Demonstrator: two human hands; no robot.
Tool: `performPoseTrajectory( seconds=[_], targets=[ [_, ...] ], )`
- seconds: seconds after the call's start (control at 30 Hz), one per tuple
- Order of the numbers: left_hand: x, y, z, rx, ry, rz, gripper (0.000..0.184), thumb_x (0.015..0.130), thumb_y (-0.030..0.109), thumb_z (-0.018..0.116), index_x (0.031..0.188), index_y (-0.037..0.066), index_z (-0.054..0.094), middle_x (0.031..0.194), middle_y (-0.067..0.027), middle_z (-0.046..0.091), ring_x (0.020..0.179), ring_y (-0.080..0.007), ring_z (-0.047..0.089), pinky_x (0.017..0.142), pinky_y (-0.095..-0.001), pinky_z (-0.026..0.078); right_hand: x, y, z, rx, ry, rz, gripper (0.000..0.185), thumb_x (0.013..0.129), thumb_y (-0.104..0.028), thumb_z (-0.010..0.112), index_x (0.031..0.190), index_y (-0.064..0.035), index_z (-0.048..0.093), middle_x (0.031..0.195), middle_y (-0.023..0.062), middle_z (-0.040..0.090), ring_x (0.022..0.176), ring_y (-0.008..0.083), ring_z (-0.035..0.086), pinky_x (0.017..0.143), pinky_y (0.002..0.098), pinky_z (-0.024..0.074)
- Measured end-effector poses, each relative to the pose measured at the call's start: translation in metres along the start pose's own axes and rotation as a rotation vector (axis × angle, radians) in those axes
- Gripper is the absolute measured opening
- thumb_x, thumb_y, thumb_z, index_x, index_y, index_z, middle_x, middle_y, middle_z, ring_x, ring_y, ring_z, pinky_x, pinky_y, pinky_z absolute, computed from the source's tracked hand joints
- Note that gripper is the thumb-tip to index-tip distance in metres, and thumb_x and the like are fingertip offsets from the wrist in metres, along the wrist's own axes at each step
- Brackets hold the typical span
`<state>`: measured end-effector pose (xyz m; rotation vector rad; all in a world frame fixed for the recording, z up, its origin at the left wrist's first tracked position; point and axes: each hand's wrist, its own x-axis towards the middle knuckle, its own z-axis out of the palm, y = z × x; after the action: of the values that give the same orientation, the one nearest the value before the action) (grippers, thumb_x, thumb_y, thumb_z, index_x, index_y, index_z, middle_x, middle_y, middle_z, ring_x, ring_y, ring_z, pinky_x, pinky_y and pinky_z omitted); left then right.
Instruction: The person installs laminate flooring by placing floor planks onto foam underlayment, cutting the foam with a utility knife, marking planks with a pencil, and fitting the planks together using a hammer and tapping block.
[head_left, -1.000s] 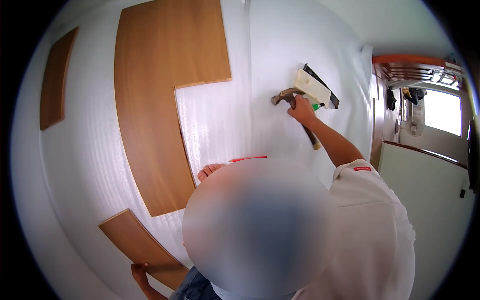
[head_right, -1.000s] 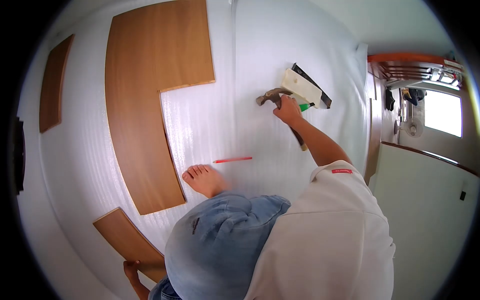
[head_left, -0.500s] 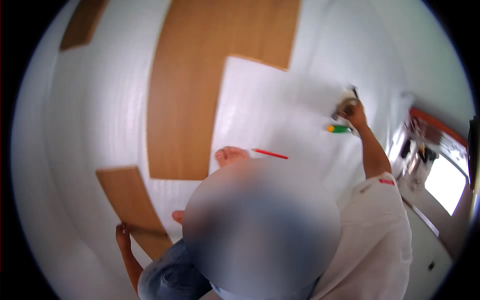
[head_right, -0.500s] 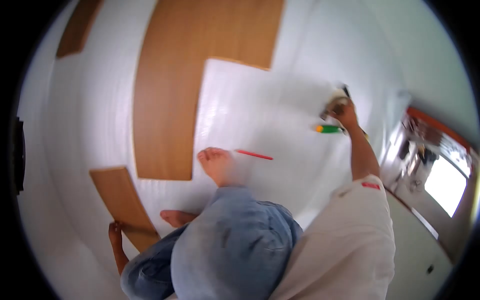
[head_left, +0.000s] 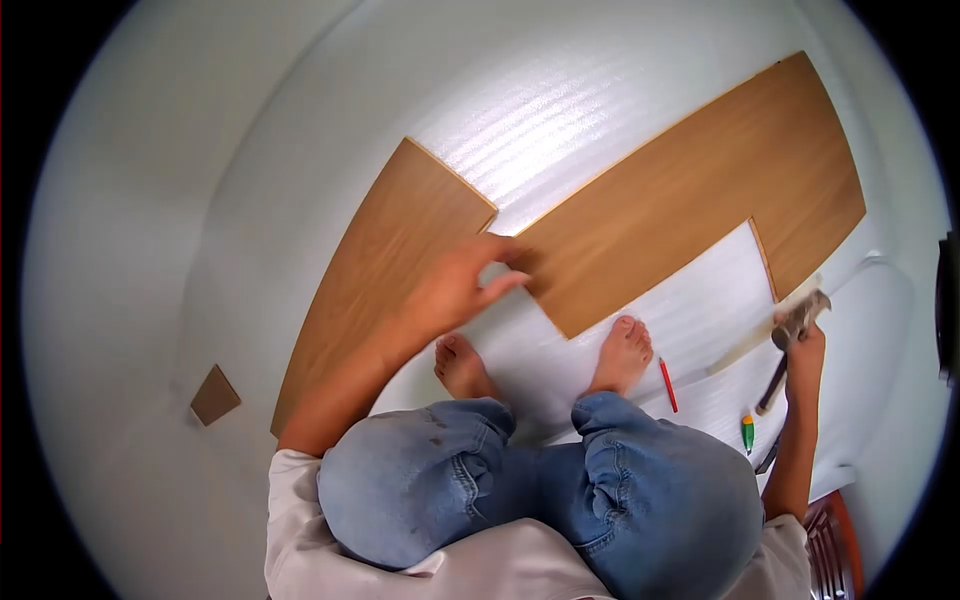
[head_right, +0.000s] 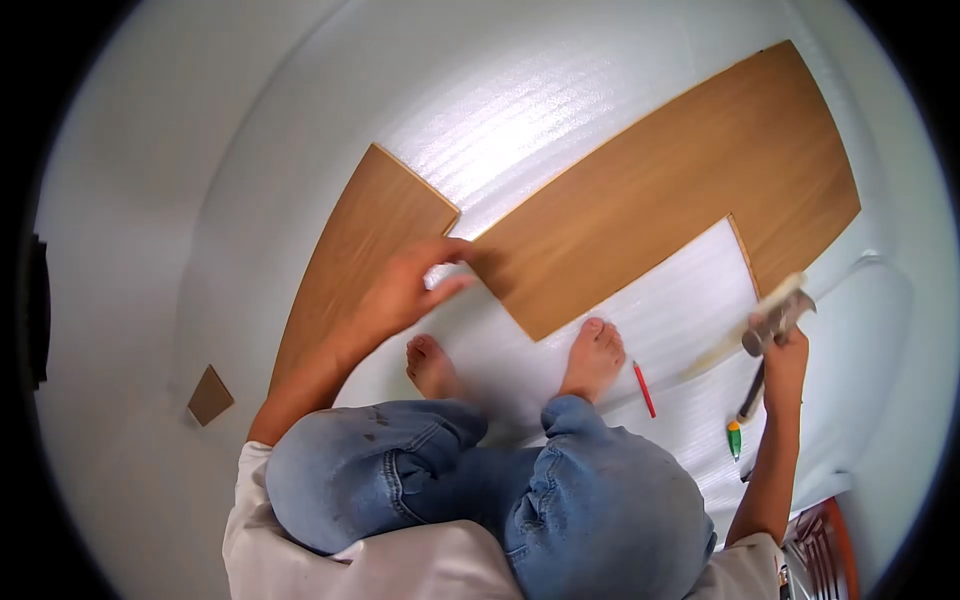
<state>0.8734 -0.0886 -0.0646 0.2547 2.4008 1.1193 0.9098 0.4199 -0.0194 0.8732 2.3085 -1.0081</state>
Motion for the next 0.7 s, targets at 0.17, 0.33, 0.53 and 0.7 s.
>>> performPoseTrajectory(
  seconds=[0.17,0.33,0.53,0.7],
  targets=[
    [0.023,0.074,0.034,-0.081,-0.124,0.347,0.064,0.092,0.029,0.073,0.142,-0.002,0.048,0.137,-0.0235,0.056,0.113,-0.0373,0.064,0.099,-0.0441,0.051,-0.002,-0.136,0.120,0.604,-0.245,-0.207,0.039,0.091,-0.036,0.077,0.109,-0.0021,0.070,0.102,0.0047,0.068,0.098,0.0144,0.064,0.093,0.0327,0.0523],
    [0.025,0.044,-0.018,0.069,-0.025,0.010,0.054,0.095,0.005,0.058,0.148,0.004,0.046,0.140,-0.0214,0.057,0.110,-0.0344,0.066,0.097,-0.0423,0.052,0.004,-0.184,0.198,0.682,-0.347,-0.258,0.036,0.094,-0.030,0.074,0.111,0.0008,0.067,0.106,0.0070,0.070,0.096,0.0166,0.068,0.083,0.0304,0.0580],
    [0.132,-0.031,-0.162,0.200,-0.253,-0.086,0.042,0.094,-0.003,0.054,0.131,0.010,0.068,0.124,-0.0112,0.071,0.113,-0.0271,0.066,0.099,-0.0398,0.050,-0.023,-0.175,0.198,0.215,-0.259,-0.212,0.024,0.091,-0.015,0.069,0.105,0.0042,0.069,0.089,0.0083,0.073,0.075,0.0129,0.070,0.064,0.0263,0.0554],
    [0.208,-0.047,-0.166,0.482,-0.545,-0.081,0.039,0.095,0.001,0.056,0.128,0.013,0.071,0.125,-0.0073,0.071,0.116,-0.0257,0.064,0.100,-0.0408,0.048,-0.035,-0.130,0.211,0.093,-0.203,-0.113,0.019,0.088,-0.013,0.067,0.094,0.0047,0.070,0.074,0.0068,0.070,0.062,0.0127,0.066,0.058,0.0264,0.0517]
  ],
)
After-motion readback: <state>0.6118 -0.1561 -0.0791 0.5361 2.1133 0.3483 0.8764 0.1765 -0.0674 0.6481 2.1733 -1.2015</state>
